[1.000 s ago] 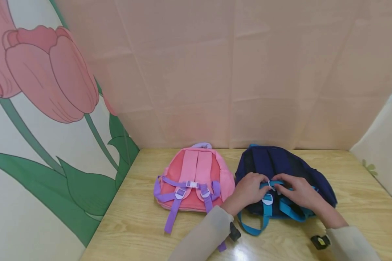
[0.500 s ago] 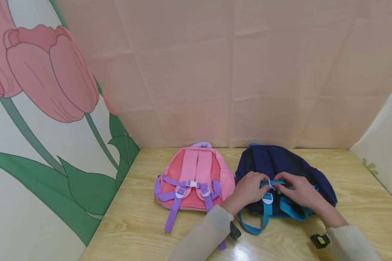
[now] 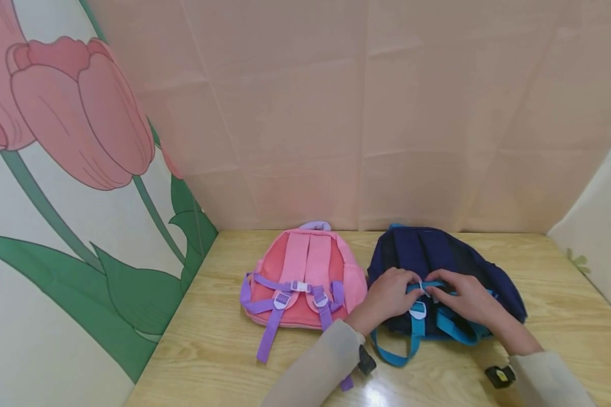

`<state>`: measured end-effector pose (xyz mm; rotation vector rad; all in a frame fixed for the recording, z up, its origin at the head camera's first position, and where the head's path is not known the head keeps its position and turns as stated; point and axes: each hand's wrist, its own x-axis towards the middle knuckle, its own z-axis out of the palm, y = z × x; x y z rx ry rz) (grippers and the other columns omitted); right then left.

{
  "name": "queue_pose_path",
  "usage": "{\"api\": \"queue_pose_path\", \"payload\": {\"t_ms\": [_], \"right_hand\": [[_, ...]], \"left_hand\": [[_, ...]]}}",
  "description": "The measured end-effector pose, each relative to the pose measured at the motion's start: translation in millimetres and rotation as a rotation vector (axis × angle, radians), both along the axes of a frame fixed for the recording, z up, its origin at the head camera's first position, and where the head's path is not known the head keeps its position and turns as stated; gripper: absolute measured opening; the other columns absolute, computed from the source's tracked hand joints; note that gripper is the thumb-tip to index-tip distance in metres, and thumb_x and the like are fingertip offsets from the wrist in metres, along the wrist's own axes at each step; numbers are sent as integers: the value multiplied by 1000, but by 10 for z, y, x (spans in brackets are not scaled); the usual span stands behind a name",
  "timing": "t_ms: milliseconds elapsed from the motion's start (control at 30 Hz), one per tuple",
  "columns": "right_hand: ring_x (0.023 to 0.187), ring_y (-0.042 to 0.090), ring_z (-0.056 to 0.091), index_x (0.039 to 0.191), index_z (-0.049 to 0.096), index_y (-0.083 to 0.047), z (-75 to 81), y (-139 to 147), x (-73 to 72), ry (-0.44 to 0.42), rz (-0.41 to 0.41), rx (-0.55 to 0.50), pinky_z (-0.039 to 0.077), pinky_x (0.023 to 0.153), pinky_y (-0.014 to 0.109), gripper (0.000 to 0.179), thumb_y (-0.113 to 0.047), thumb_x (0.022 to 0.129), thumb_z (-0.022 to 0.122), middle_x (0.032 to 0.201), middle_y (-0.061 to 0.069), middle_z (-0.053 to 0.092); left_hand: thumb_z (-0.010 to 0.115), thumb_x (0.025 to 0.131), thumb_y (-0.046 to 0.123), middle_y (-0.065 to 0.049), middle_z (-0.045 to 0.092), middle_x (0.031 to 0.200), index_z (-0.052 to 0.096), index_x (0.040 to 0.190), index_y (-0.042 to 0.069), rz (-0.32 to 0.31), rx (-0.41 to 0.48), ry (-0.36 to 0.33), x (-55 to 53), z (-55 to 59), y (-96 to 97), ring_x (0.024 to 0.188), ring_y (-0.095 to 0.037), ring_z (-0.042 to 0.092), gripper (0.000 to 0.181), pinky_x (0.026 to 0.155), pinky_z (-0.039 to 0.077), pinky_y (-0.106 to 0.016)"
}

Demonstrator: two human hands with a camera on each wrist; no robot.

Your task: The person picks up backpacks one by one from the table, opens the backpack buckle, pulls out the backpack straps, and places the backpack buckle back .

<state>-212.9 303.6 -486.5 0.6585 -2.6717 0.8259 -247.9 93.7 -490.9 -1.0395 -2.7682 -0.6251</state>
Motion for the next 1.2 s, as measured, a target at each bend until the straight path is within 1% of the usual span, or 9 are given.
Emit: {"api": "queue_pose_path", "payload": {"t_ms": [100, 167, 233, 367, 467, 700, 900, 1033, 1200], "right_hand": [[70, 0, 49, 104, 68, -18, -5, -2, 1, 14, 3, 1, 44, 60, 23, 16, -10, 91, 74, 93, -5, 69], [69, 0, 48, 104, 68, -17, -7, -3, -2, 21, 2, 0, 43, 60, 23, 18, -8, 90, 75, 92, -5, 68], [70, -1, 50, 105, 68, -16, -4, 0, -6, 18, 2, 2, 44, 61, 22, 18, -8, 90, 74, 93, -4, 69], [77, -2, 58, 110, 69, -17, 3, 6, -11, 0, 3, 9, 52, 66, 25, 19, -10, 92, 73, 99, -2, 72], [80, -2, 60, 111, 70, -18, 3, 7, -12, -5, 0, 14, 53, 68, 26, 19, -10, 93, 72, 100, -2, 73], [73, -2, 54, 106, 70, -20, -12, -7, -16, 4, -9, 9, 48, 62, 25, 15, -15, 93, 74, 96, -5, 72], [71, -1, 49, 104, 68, -17, -38, -7, -17, 46, 3, 5, 44, 60, 24, 19, -8, 89, 75, 95, -3, 70], [72, -1, 51, 105, 67, -15, -34, -3, -19, 42, 6, 0, 46, 61, 25, 20, -6, 89, 75, 95, -2, 70], [79, -2, 59, 111, 70, -14, -27, 4, -18, 27, 16, 3, 54, 67, 27, 22, -7, 91, 73, 101, 0, 73]], "left_hand": [[62, 100, 41, 16, 67, 106, 71, 117, 27, 2, 7, -1, -2, -4, -3, 100, 0, 55, 24, 85, 42, -9], [62, 100, 41, 16, 67, 105, 71, 117, 27, 0, 13, -1, -4, -8, -4, 99, 0, 55, 24, 84, 42, -9], [62, 100, 41, 16, 67, 105, 71, 117, 26, -3, 18, -2, -4, -9, -3, 98, 0, 55, 24, 84, 42, -9], [62, 100, 40, 16, 67, 105, 71, 117, 26, -3, 14, -4, -7, -9, -1, 99, -1, 55, 23, 85, 42, -9], [63, 100, 40, 16, 67, 105, 72, 117, 27, -1, 9, -1, -7, -6, -1, 99, -1, 56, 23, 85, 43, -9], [62, 100, 40, 16, 68, 105, 72, 117, 26, -5, 2, -1, -10, 6, -6, 98, -1, 56, 23, 85, 42, -9], [62, 100, 40, 15, 67, 107, 71, 118, 26, -3, 6, -6, -9, 2, -10, 100, -1, 56, 24, 86, 43, -10], [62, 100, 40, 16, 67, 106, 71, 118, 26, -1, 5, -1, -9, -1, -6, 99, -1, 55, 24, 85, 42, -9], [62, 101, 41, 16, 67, 105, 71, 117, 27, 4, -2, -9, -8, 1, -2, 99, -1, 55, 24, 85, 43, -10]]}}
